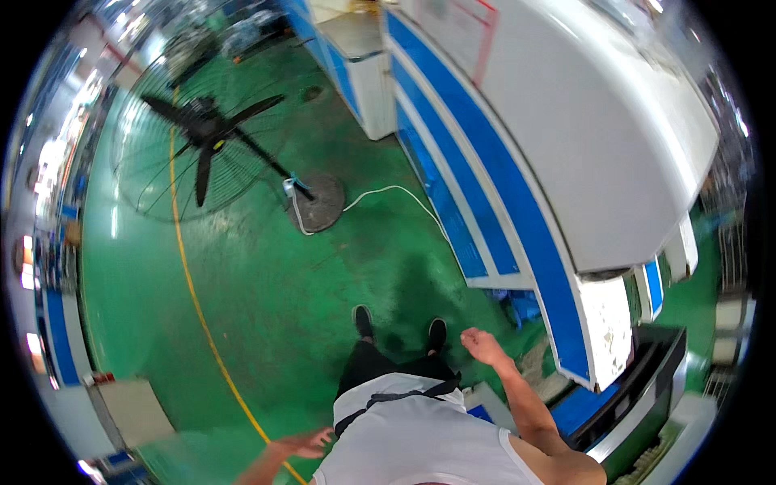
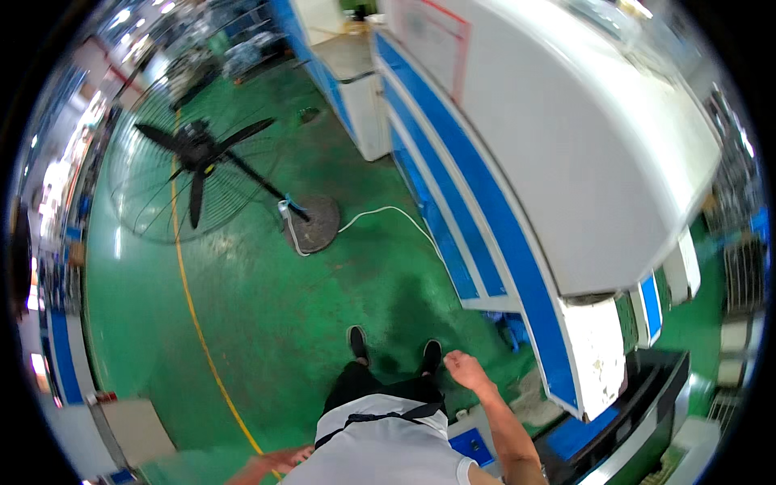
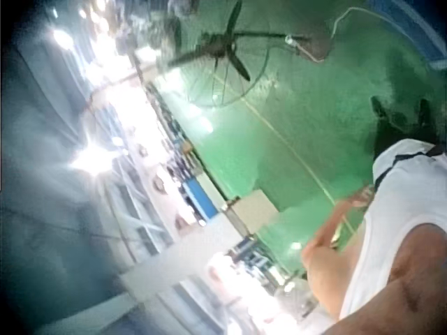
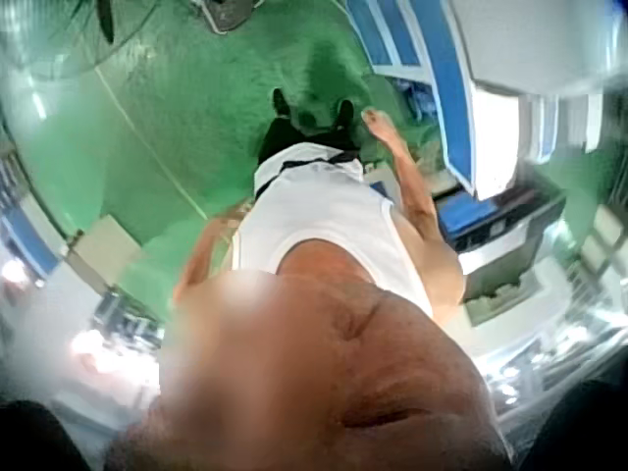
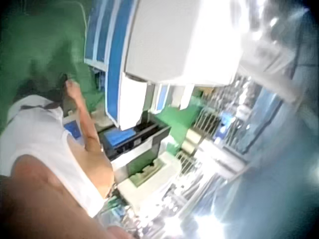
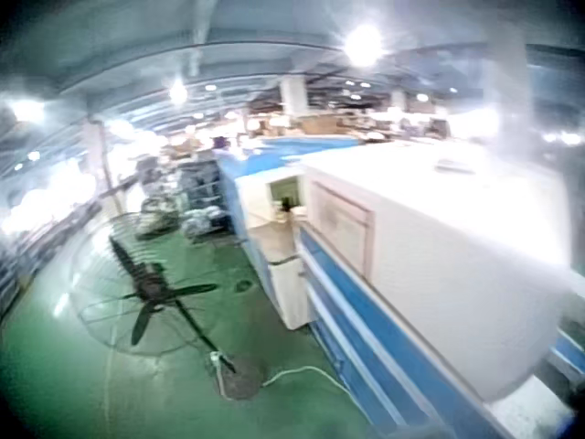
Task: The person walks through a factory floor and retrieves a white cloth from a blue cart. They proceed to wipe a metal surface on a machine with the cloth. Later, they use a yellow sponge to scrub the same metal surface while continuing to wipe it with the cloth.
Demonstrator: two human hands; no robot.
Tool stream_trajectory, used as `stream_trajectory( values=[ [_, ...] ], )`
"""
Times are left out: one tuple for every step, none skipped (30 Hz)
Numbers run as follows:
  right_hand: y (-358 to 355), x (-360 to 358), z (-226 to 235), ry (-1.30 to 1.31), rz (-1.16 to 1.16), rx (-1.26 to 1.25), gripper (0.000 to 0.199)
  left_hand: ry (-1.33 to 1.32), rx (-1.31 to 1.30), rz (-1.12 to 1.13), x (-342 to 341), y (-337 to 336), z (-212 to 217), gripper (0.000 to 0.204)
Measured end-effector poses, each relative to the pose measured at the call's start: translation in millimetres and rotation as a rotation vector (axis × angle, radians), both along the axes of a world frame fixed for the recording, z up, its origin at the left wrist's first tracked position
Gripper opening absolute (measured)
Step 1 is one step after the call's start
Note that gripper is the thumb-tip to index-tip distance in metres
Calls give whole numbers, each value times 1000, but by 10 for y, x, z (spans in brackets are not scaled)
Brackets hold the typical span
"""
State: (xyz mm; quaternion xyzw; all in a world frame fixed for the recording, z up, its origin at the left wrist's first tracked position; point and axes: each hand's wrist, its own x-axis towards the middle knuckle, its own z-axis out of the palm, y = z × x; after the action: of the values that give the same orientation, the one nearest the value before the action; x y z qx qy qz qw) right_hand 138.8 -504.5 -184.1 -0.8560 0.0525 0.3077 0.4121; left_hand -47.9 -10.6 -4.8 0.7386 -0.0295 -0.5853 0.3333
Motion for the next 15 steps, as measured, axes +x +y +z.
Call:
stream_trajectory(
  values=[
    [66, 118, -59, 33, -2, 30, 34, -10, -21, 51, -73, 202, -178, 41],
    [159, 264, -197, 55, -4, 68, 34, 8, -43, 181, -253, 472, -556, 45],
    [328, 432, -271, 77, -12, 108, 34, -102, -30, 286, -330, 703, -831, 45],
    [492, 565, -235, 120, 74, 46, 35, -202, -17, 391, -399, 898, -1072, 46],
    [635, 668, -308, 124, 76, 26, 35, -307, -3, 487, -421, 1089, -1345, 47],
    [774, 704, -505, 125, 70, 12, 35, -425, 39, 571, -533, 1299, -1697, 47],
    [1039, 757, -638, 141, 71, 15, 34, -250, -165, 934, -725, 1542, -2037, 45],
    [1363, 822, -601, 130, 150, -7, 33, -52, -366, 1287, -988, 1766, -2314, 43],
    [1632, 852, -686, 222, 34, 27, 33, 144, -609, 1601, -933, 2038, -2519, 41],
    [1828, 835, -803, 271, -105, 21, 33, -243, -343, 1306, -716, 2205, -2545, 39],
    [1962, 765, -913, 334, -250, 8, 32, -580, -78, 977, -435, 2279, -2364, 36],
    [2085, 698, -988, 447, -197, -49, 32, -876, 186, 618, -249, 2325, -2129, 34],
    [2272, 660, -1089, 555, -148, -85, 31, -817, 174, 694, -122, 2456, -1976, 33],
    [2629, 704, -1178, 653, -94, -101, 31, -775, 173, 762, 56, 2700, -1834, 31],
    [2993, 763, -1259, 694, -73, -59, 31, -735, 164, 821, 302, 2963, -1723, 30]
  ],
)
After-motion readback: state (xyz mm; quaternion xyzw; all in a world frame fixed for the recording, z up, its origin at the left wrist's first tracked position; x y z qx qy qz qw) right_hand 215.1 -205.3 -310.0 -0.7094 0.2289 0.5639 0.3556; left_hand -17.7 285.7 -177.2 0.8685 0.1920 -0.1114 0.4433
